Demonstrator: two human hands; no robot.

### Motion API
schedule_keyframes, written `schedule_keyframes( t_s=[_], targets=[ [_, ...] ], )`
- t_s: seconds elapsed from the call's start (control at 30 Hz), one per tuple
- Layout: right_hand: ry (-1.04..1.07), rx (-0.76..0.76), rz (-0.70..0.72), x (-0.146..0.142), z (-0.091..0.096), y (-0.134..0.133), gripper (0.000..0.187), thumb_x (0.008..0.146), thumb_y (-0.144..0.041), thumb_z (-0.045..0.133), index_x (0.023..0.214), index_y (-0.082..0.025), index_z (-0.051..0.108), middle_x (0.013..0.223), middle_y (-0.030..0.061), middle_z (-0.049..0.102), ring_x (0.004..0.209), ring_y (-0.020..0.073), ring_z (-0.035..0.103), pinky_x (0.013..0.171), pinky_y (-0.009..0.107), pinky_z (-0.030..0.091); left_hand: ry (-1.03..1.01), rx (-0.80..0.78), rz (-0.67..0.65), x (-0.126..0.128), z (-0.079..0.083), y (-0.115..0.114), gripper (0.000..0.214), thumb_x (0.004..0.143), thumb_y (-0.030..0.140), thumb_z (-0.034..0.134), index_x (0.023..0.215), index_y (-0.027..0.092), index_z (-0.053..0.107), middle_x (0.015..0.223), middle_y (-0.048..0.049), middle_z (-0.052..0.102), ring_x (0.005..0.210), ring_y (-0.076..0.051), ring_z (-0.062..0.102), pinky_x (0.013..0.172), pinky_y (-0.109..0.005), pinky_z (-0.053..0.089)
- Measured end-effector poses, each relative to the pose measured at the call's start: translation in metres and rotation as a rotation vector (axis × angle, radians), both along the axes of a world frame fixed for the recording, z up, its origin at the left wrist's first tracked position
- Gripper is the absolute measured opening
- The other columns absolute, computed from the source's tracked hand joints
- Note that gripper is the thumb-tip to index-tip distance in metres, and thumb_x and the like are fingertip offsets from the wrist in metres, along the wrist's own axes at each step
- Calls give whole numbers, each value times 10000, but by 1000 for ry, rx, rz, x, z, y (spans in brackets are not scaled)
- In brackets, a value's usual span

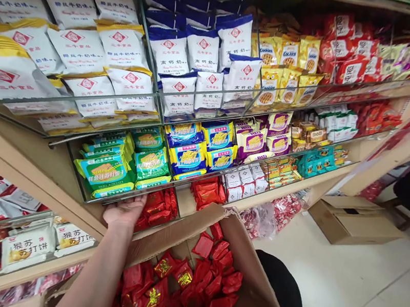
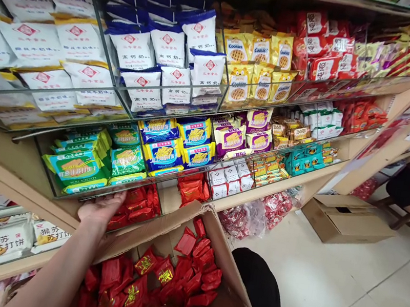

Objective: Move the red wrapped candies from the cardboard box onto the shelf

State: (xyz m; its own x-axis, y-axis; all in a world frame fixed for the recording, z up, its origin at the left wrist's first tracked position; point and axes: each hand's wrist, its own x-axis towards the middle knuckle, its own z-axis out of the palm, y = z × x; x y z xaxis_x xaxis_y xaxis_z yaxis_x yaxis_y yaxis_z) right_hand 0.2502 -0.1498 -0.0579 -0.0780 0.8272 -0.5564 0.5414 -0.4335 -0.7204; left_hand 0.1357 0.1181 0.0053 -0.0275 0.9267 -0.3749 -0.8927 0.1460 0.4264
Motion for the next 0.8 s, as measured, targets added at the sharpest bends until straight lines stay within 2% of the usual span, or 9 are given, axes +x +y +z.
schedule_keyframes(
  t_s=[0.1,0.2,0.33,0.43,0.57,0.67,0.8],
  targets=[
    [-5,14,6,-1,-7,-3,282,677,-282,538,939,-222,624,973,55,629,903,162,568,736,188,395,-25,91,-1,-6,-1,7,403,840,270,174,1048,222,516,1174,-107,513,1058,-208,495,841,-508,378],
    [-2,49,13,-3,-25,-4,282,662,-285,537,922,-218,624,938,49,634,871,165,572,719,204,401,-79,198,-23,-8,-1,10,364,838,238,233,1046,216,531,1158,-96,534,1054,-187,500,863,-458,382],
    [-25,115,-4,-7,-43,-6,273,637,-276,541,889,-217,629,902,42,642,846,176,573,722,225,404,-76,192,11,-9,0,13,339,841,206,268,1029,189,549,1055,-99,601,970,-163,557,819,-371,444],
    [-33,100,-10,-8,-41,-5,278,635,-276,535,887,-211,634,901,50,645,856,184,571,726,232,408,-49,134,2,-12,0,16,312,844,209,295,1004,185,561,955,-92,643,873,-160,600,749,-341,490],
    [-33,71,-13,-7,-28,-4,282,643,-264,527,895,-202,636,911,58,648,863,184,574,731,229,409,1,-17,-5,-16,-2,22,317,854,148,273,982,176,561,792,-68,670,690,-142,632,587,-287,535],
    [-31,79,-14,-7,-21,-3,263,650,-249,522,881,-204,641,889,48,653,847,174,579,718,217,408,44,-124,16,-15,-5,25,341,848,82,248,976,180,549,687,-30,658,549,-105,615,464,-206,520],
    [-36,96,-16,-6,-22,-3,255,658,-252,518,876,-204,641,892,46,652,847,173,576,717,220,403,97,-214,41,-9,-8,23,337,831,37,253,963,173,531,577,14,614,406,-66,554,364,-140,467]
  ],
)
